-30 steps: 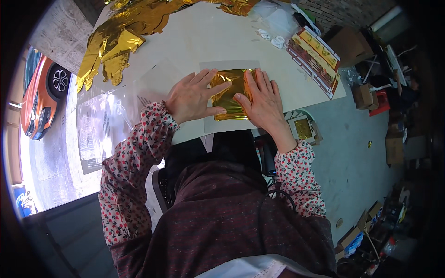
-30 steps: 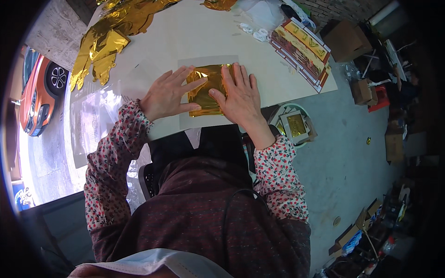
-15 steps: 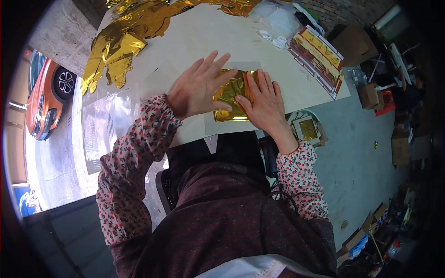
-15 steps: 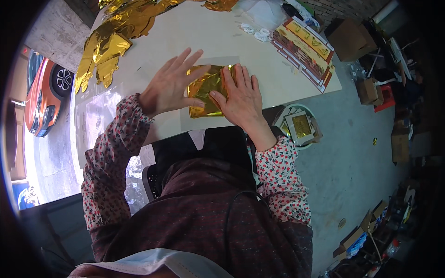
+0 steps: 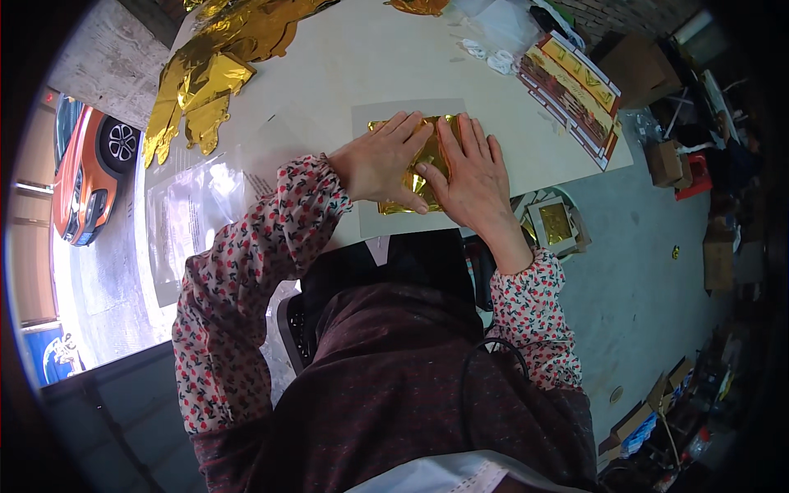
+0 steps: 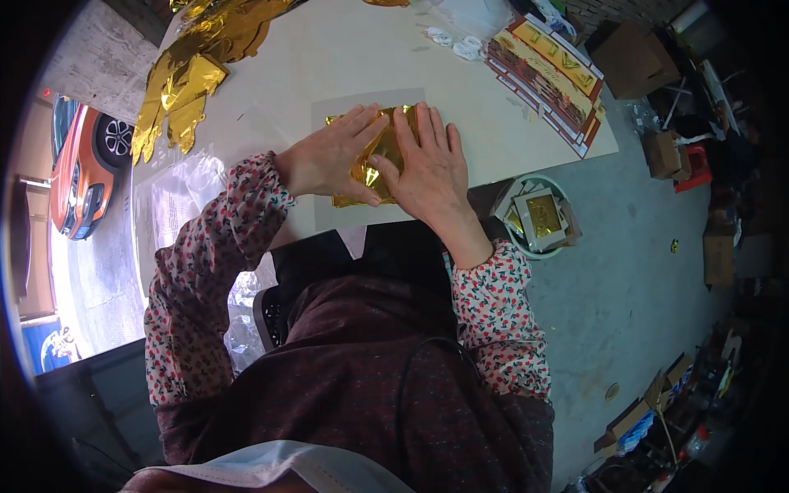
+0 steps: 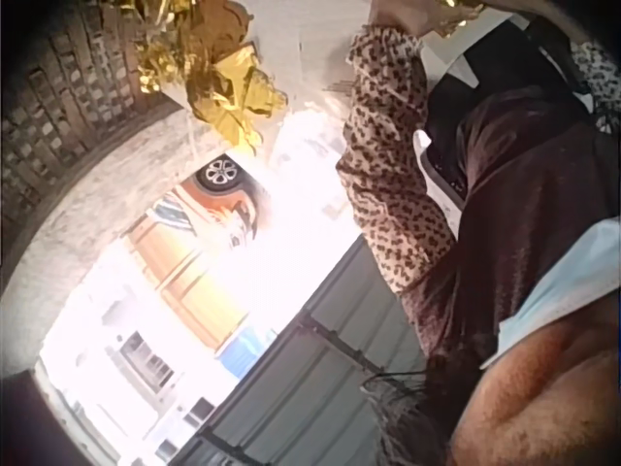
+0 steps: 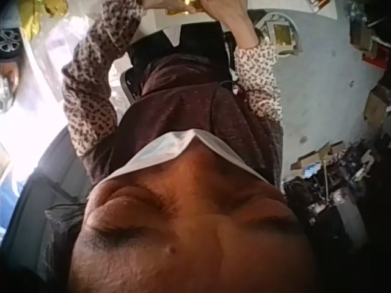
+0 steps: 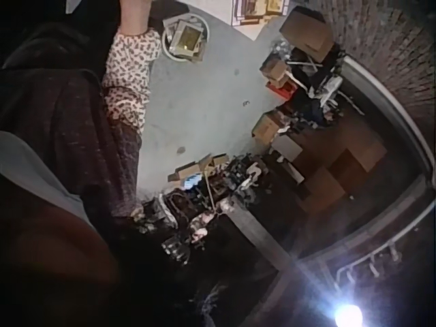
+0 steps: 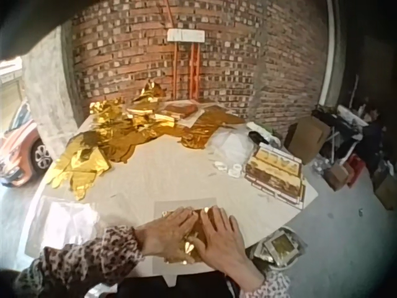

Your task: The person folds a foil balloon by hand, places it onto a cardboard insert, and slides the insert with the balloon into a plastic sleeve.

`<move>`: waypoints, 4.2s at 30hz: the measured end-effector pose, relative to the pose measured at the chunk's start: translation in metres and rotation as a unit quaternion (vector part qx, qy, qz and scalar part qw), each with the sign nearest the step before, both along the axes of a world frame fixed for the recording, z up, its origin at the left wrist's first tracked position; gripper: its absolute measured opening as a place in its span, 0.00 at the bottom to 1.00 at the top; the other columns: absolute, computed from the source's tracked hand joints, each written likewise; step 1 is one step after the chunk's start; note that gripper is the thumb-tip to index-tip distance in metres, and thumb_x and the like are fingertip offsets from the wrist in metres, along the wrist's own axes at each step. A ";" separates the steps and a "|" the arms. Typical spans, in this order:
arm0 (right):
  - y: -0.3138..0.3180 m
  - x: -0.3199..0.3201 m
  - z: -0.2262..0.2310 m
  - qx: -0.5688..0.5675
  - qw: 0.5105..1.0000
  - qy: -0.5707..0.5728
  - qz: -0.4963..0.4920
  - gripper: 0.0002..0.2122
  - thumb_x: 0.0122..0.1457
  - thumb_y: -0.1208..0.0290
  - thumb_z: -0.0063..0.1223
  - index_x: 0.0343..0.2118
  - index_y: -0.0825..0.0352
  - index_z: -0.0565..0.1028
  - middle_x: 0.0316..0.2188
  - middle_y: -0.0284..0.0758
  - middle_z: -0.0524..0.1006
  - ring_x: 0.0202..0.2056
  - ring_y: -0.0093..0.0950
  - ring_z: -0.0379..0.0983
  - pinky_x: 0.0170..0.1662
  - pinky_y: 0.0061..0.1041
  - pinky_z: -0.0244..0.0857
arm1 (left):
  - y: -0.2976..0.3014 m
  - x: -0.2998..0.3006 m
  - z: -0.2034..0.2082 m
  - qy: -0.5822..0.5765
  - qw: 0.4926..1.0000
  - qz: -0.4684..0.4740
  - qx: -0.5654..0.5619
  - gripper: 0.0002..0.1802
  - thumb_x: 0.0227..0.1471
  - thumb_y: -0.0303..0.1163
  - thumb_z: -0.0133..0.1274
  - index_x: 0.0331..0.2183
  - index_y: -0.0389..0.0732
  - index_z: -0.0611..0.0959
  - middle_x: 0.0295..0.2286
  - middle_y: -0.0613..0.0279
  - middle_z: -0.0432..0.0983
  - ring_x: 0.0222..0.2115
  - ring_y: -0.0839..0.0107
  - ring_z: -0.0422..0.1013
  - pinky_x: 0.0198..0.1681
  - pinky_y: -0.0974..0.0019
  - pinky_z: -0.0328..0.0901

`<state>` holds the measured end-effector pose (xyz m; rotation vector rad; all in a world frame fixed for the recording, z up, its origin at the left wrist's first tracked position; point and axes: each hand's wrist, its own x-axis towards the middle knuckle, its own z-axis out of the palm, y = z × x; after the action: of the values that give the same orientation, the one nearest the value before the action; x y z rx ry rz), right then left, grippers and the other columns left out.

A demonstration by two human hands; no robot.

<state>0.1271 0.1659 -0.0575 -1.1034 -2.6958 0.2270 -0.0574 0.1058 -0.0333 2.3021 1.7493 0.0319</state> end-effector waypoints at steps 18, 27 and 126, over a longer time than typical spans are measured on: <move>-0.054 0.079 -0.045 -0.556 0.682 0.467 -0.087 0.09 0.65 0.68 0.49 0.35 0.70 0.77 0.26 0.33 0.79 0.27 0.19 0.75 0.32 0.18 0.68 | -0.004 -0.005 0.002 -0.032 0.999 -0.013 0.011 0.65 0.36 0.63 0.65 0.63 0.33 0.54 0.64 0.41 0.45 0.65 0.48 0.43 0.67 0.57 0.46; -0.080 0.096 -0.023 -0.647 0.527 0.544 -0.091 0.11 0.66 0.65 0.48 0.34 0.68 0.77 0.29 0.31 0.79 0.32 0.22 0.75 0.40 0.25 0.70 | -0.029 0.014 0.001 -0.052 0.995 -0.087 0.018 0.64 0.34 0.58 0.68 0.64 0.37 0.55 0.64 0.46 0.46 0.66 0.50 0.44 0.67 0.57 0.46; -0.045 0.131 -0.039 -0.550 0.630 0.539 -0.101 0.10 0.61 0.73 0.56 0.45 0.67 0.77 0.40 0.32 0.80 0.41 0.20 0.76 0.47 0.21 0.68 | -0.078 0.027 0.006 -0.686 0.649 0.238 -0.226 0.14 0.60 0.35 0.54 0.41 0.35 0.80 0.30 0.64 0.78 0.29 0.78 0.73 0.35 0.75 0.69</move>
<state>0.2580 0.1205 -0.0966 -0.8939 -1.1272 1.9146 -0.0300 0.0276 -0.0271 0.7539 1.1149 1.0001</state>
